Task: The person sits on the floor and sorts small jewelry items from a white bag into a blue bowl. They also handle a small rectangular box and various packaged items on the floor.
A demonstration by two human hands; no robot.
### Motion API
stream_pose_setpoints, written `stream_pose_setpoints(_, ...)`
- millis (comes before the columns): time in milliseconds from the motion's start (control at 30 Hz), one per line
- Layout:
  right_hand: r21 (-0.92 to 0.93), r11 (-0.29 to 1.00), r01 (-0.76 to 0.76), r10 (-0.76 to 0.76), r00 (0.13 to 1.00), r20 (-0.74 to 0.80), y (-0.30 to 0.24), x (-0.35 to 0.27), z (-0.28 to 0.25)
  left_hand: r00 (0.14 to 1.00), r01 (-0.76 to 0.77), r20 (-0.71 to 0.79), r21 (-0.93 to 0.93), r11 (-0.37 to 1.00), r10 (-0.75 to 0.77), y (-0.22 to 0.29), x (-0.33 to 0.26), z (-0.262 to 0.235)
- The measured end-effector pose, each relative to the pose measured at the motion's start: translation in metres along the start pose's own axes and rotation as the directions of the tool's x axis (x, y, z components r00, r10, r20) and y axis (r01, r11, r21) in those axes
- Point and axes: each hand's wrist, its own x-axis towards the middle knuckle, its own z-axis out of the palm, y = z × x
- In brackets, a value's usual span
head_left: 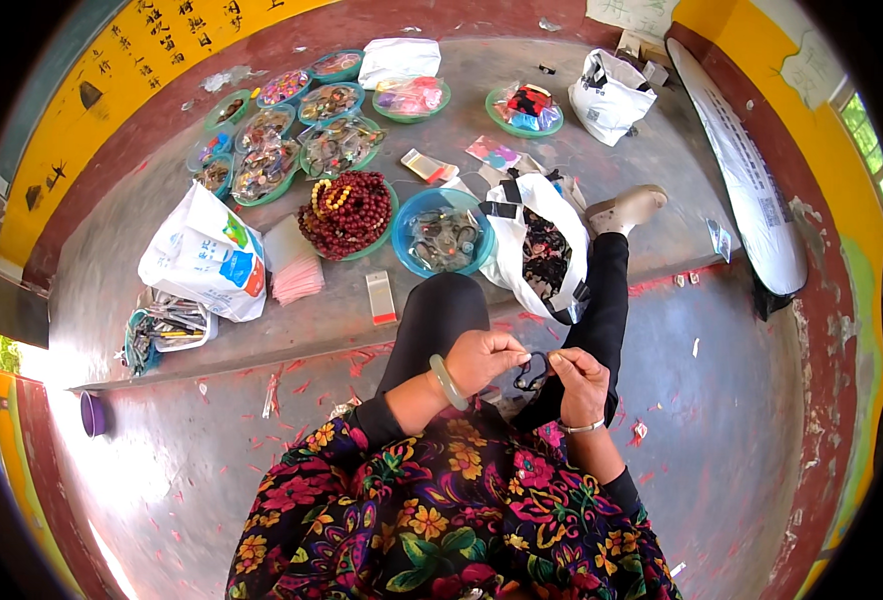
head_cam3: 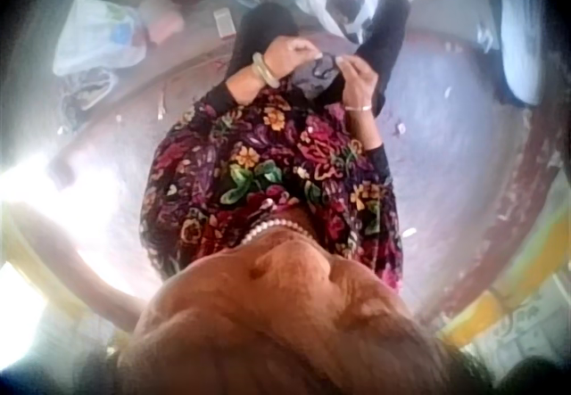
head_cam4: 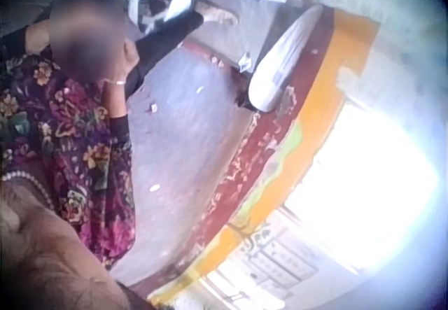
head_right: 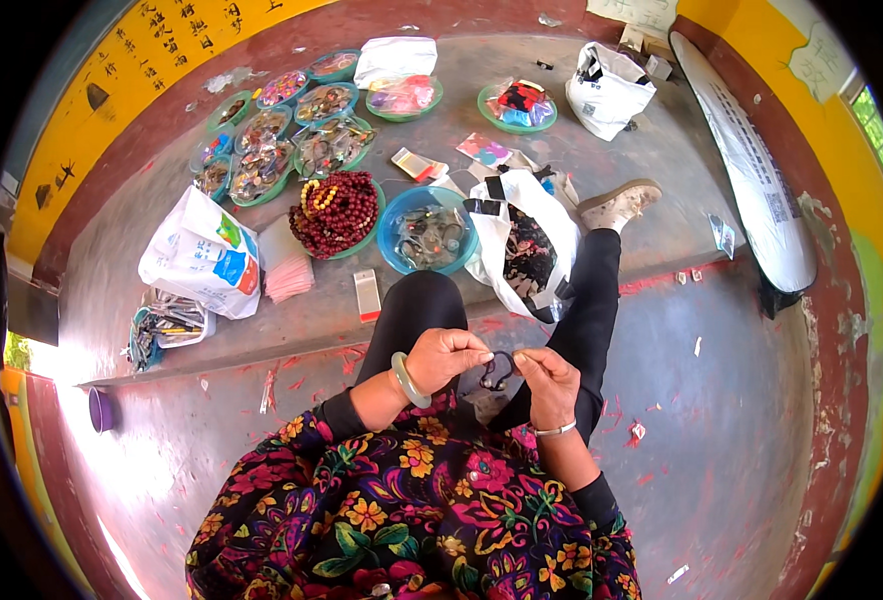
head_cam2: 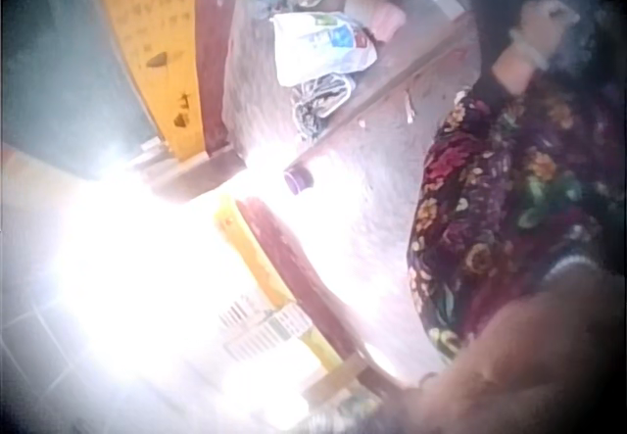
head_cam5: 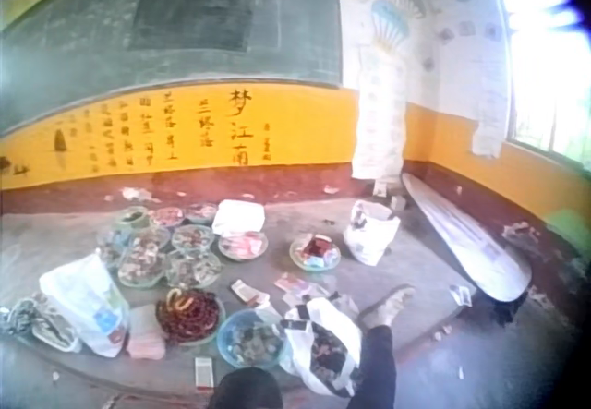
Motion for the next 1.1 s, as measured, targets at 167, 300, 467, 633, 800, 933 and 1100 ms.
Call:
stream_pose_setpoints(167,0.124,0.992,-0.005,0.025,0.987,-0.159,0.015,0.012,-0.018,0.987,0.061,-0.141,-0.137,0.989,-0.080,-0.002,0.001,-0.017)
stream_pose_setpoints(300,0.128,0.986,-0.104,0.128,0.974,-0.189,0.035,0.019,-0.048,0.930,0.059,-0.257,-0.601,0.797,-0.263,-0.009,0.005,-0.055)
stream_pose_setpoints(467,0.033,0.959,-0.280,0.281,0.959,-0.032,0.089,0.006,-0.060,0.865,-0.014,-0.360,-0.714,0.700,-0.350,-0.022,-0.001,-0.085)
stream_pose_setpoints(633,0.003,0.949,-0.315,0.315,0.949,-0.007,0.096,0.009,-0.061,0.799,-0.027,-0.460,-0.672,0.740,-0.388,-0.051,0.014,-0.104)
stream_pose_setpoints(800,0.007,0.950,-0.311,0.311,0.950,0.024,0.099,0.010,-0.060,0.754,-0.063,-0.528,-0.650,0.757,-0.390,-0.071,0.067,-0.128)
stream_pose_setpoints(933,-0.039,0.940,-0.338,0.339,0.940,0.036,0.104,0.011,-0.056,0.551,-0.015,-0.764,-0.412,0.911,-0.336,-0.096,0.110,-0.132)
stream_pose_setpoints(1100,-0.535,0.813,-0.230,0.330,0.939,0.097,0.106,0.034,-0.068,0.967,-0.079,-0.236,0.093,0.993,0.099,0.020,0.094,-0.028)
